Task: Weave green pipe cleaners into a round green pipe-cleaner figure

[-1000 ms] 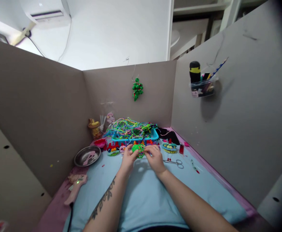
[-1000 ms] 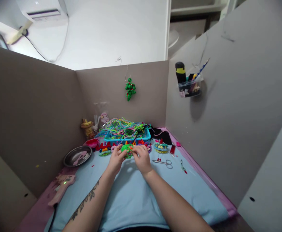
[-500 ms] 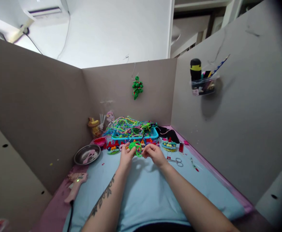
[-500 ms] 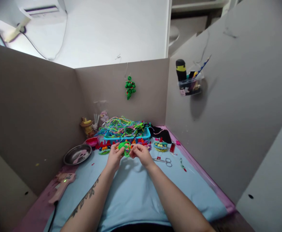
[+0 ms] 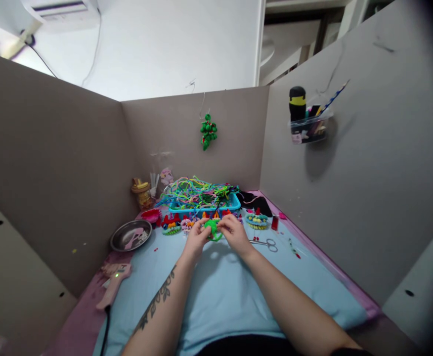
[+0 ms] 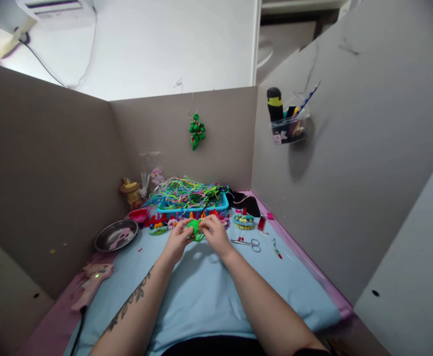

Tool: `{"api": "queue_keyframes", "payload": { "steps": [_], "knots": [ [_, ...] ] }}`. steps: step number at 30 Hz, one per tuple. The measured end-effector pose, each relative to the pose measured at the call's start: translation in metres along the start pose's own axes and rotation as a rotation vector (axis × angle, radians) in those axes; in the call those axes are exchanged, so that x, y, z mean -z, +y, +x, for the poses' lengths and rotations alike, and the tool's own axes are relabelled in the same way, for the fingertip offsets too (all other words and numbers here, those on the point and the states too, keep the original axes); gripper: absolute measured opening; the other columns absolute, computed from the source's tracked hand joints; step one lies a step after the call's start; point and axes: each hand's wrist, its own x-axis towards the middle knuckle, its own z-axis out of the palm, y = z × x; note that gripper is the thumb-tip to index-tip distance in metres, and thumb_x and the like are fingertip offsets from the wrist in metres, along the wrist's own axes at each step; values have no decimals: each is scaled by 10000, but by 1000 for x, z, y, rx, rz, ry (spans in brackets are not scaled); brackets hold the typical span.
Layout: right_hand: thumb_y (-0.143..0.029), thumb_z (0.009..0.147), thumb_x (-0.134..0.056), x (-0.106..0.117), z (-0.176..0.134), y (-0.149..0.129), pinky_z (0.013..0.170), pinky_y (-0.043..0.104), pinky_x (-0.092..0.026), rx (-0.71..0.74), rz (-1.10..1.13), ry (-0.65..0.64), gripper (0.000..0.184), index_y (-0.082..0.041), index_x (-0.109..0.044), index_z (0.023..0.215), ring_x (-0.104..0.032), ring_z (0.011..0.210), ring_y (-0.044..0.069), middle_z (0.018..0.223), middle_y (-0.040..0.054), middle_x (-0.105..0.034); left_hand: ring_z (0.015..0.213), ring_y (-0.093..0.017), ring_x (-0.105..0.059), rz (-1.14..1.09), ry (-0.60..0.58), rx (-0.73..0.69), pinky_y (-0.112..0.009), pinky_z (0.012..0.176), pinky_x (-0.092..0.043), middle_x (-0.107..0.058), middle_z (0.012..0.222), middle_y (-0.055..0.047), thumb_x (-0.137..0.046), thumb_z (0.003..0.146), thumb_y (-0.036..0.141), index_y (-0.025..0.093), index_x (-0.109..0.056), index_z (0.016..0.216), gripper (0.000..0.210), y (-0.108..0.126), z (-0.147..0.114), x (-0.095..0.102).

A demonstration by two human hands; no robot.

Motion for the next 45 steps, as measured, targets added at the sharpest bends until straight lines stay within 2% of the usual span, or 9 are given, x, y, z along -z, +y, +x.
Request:
{"api": "queue_keyframes", "payload": {
  "steps": [8,13,21,30,33,36,40,42,45],
  "knots": [
    [-197,688,-608,0,4,7,674,290,-440,-138,-4,36,42,-193,-631,722,-527,717,154,799,22,-527,572,-110,-555,8,-78,-18,-268,623,-439,-638,724,-15,-764,569,340,163,-543,1033,543,-3,0,2],
    [-198,695,-602,0,3,7,727,302,-435,-121,-6,33,40,-199,-642,696,-548,778,169,787,23,-539,685,-147,-604,-9,-88,-40,-260,646,-437,-670,859,-68,-795,535,274,153,-547,1041,576,-2,-2,2],
    [-222,720,-579,-4,1,8,756,315,-421,-155,-42,-25,89,-174,-623,658,-539,806,178,802,39,-530,790,-176,-629,32,-102,-100,-280,744,-443,-680,875,-72,-779,554,230,147,-537,1034,544,-4,1,2],
    [-227,693,-550,-7,2,13,748,307,-419,-264,-10,-66,137,-170,-547,569,-507,795,173,803,34,-475,732,-168,-628,130,-101,-144,-253,655,-453,-675,832,-57,-760,551,204,150,-532,1015,520,-9,4,2],
    [-259,683,-565,-5,3,12,749,309,-415,-298,30,-47,134,-172,-563,582,-503,781,171,811,36,-486,714,-166,-627,130,-64,-156,-261,665,-455,-673,789,-51,-763,554,238,139,-519,1038,551,-11,7,5],
    [-272,654,-603,-8,3,9,713,303,-414,-345,112,11,108,-178,-603,708,-490,721,158,802,28,-517,677,-158,-623,122,19,-185,-268,655,-455,-661,739,-38,-749,576,282,134,-498,1053,559,-12,10,9],
    [-328,609,-680,-20,-2,3,664,281,-408,-461,454,-70,275,-181,-582,819,-503,673,143,763,11,-571,693,-163,-631,165,61,-243,-278,672,-465,-649,738,-30,-711,617,267,141,-483,1062,515,-11,12,12],
    [-366,604,-699,-28,-6,0,622,258,-397,-486,564,-80,307,-180,-564,807,-502,649,134,715,-2,-568,707,-168,-635,218,65,-279,-286,683,-472,-647,753,-30,-692,629,234,147,-482,1060,488,-13,12,12],
    [-363,608,-701,-37,-10,-4,563,232,-356,-467,505,-26,270,-171,-538,704,-450,587,109,621,-29,-517,724,-172,-634,313,54,-335,-291,687,-478,-649,802,-43,-679,622,183,148,-482,1050,472,-16,11,11]
  ]
}}
